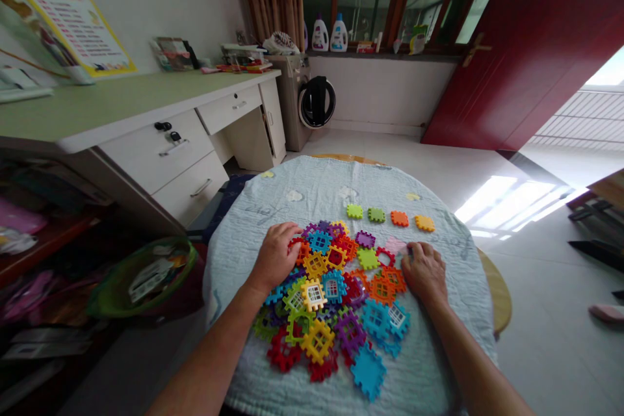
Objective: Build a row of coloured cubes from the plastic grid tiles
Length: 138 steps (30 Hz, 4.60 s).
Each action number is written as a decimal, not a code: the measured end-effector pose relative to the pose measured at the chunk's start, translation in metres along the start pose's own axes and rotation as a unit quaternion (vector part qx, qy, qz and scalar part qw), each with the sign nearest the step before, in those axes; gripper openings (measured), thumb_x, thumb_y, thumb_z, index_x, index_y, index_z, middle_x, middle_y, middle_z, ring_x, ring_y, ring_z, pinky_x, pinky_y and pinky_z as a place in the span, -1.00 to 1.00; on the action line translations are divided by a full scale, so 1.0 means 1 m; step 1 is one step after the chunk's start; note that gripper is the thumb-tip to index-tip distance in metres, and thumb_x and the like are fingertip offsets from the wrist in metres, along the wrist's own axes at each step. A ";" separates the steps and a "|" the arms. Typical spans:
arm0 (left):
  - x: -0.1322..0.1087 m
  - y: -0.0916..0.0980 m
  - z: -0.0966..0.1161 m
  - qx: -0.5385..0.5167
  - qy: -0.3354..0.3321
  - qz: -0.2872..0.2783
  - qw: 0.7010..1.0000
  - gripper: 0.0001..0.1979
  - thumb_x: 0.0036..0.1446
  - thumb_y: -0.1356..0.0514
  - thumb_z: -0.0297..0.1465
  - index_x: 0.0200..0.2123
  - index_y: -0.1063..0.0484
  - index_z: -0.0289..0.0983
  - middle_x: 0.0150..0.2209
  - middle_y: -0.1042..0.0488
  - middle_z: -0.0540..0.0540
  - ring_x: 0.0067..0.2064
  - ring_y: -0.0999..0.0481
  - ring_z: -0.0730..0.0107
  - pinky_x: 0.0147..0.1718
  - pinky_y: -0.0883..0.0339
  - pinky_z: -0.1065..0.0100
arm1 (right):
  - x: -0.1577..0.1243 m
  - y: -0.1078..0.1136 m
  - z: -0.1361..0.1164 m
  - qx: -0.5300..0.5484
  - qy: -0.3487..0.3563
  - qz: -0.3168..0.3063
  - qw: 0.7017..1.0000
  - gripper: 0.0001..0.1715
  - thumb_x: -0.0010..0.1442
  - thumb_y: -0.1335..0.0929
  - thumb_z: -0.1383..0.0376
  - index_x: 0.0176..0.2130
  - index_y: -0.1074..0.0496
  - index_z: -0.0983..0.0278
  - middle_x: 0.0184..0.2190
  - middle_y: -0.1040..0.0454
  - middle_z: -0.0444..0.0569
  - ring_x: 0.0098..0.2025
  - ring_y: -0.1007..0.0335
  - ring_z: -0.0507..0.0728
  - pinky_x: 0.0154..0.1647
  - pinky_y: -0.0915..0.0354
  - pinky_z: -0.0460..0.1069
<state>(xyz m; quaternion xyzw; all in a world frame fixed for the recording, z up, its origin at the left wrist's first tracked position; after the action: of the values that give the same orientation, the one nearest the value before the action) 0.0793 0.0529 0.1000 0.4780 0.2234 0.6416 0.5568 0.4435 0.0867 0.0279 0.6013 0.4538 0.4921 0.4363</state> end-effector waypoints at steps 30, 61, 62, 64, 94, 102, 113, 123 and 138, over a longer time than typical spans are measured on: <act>-0.014 0.010 -0.044 -0.050 -0.024 -0.196 0.979 -0.69 -0.05 -0.15 -0.44 -0.16 -0.47 -0.20 -0.10 -0.51 -0.10 -0.01 -0.46 0.24 0.07 -0.31 0.23 | 0.002 -0.005 0.004 -0.002 0.000 -0.005 1.000 -0.61 0.27 -0.20 0.22 0.03 -0.39 0.25 0.01 -0.38 0.09 0.00 -0.26 0.25 0.00 -0.15 0.12; -0.042 0.033 -0.078 -0.018 0.106 -0.057 0.993 -0.74 -0.04 -0.03 -0.54 -0.29 -0.43 -0.22 -0.25 -0.47 -0.07 -0.18 -0.46 0.31 -0.11 -0.36 0.28 | 0.001 -0.005 0.002 -0.018 0.002 -0.007 1.000 -0.60 0.27 -0.20 0.20 0.03 -0.38 0.26 0.04 -0.37 0.10 0.02 -0.26 0.27 -0.01 -0.17 0.13; -0.040 0.035 -0.082 -0.002 0.098 -0.038 0.994 -0.75 -0.03 -0.05 -0.52 -0.27 -0.43 -0.22 -0.20 -0.47 -0.09 -0.11 -0.45 0.27 -0.04 -0.34 0.23 | 0.001 -0.006 0.003 -0.017 0.002 -0.008 1.000 -0.60 0.27 -0.19 0.20 0.03 -0.38 0.26 0.04 -0.37 0.10 0.02 -0.26 0.27 0.00 -0.16 0.13; -0.036 0.031 -0.090 0.020 0.084 -0.015 0.996 -0.74 0.00 -0.07 -0.49 -0.22 -0.43 -0.24 -0.10 -0.46 -0.13 0.01 -0.42 0.20 0.08 -0.28 0.16 | 0.002 -0.009 0.005 -0.013 0.002 -0.012 1.000 -0.60 0.27 -0.19 0.21 0.03 -0.38 0.26 0.05 -0.37 0.11 0.02 -0.26 0.27 0.00 -0.16 0.13; -0.004 -0.002 -0.117 0.210 0.184 0.009 0.960 -0.81 0.18 -0.08 -0.41 -0.14 -0.40 -0.19 -0.07 -0.42 -0.12 -0.06 -0.36 0.17 -0.13 -0.23 0.22 | 0.005 0.041 -0.213 0.223 0.213 -0.040 0.950 -0.92 0.11 -0.34 0.41 -0.33 -0.37 0.23 -0.30 -0.40 -0.04 -0.17 -0.25 0.14 -0.11 -0.18 -0.01; -0.003 -0.005 -0.114 0.240 0.188 -0.022 0.952 -0.76 0.22 -0.01 -0.40 -0.10 -0.40 -0.21 -0.04 -0.39 -0.18 -0.05 -0.34 0.13 -0.13 -0.22 0.19 | -0.003 0.022 -0.187 0.240 0.238 -0.152 0.929 -0.76 0.09 -0.40 0.30 -0.18 -0.42 0.22 -0.12 -0.41 -0.01 -0.04 -0.31 0.16 0.03 -0.20 0.04; 0.013 -0.006 -0.132 0.216 0.227 -0.004 0.950 -0.76 0.23 0.01 -0.38 -0.19 -0.44 -0.22 -0.14 -0.41 -0.19 -0.10 -0.37 0.15 -0.18 -0.21 0.23 | 0.006 0.015 -0.203 0.074 0.271 -0.193 0.940 -0.43 -0.01 -0.47 0.17 0.01 -0.45 0.23 -0.02 -0.38 0.10 0.00 -0.24 0.26 0.02 -0.16 0.11; 0.008 -0.002 -0.132 0.183 0.221 0.028 0.958 -0.82 0.20 -0.03 -0.40 -0.24 -0.44 -0.22 -0.17 -0.43 -0.14 -0.11 -0.38 0.20 -0.13 -0.23 0.24 | -0.010 0.035 -0.314 0.193 0.298 -0.161 0.921 -0.48 0.00 -0.44 0.15 -0.05 -0.41 0.27 -0.11 -0.38 0.06 -0.04 -0.25 0.20 0.01 -0.18 0.05; 0.009 0.001 -0.129 0.179 0.223 0.014 0.958 -0.81 0.20 -0.03 -0.42 -0.25 -0.44 -0.23 -0.18 -0.44 -0.14 -0.11 -0.38 0.21 -0.13 -0.23 0.25 | -0.023 -0.006 -0.356 0.042 0.295 -0.224 0.928 -0.57 0.01 -0.37 0.17 -0.13 -0.50 0.34 -0.11 -0.46 0.21 -0.03 -0.33 0.34 -0.10 -0.24 0.11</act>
<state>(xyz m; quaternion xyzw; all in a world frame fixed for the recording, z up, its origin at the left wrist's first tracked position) -0.0317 0.0923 0.0474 0.4178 0.4460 0.6891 0.3894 0.0889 0.0934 0.0657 0.3298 0.7050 0.5172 0.3560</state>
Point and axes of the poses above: each hand's wrist, its own x-axis towards the middle knuckle, its own y-axis out of the back of the hand, z = x × y, the point moved 8 cm from there along x, towards the middle knuckle
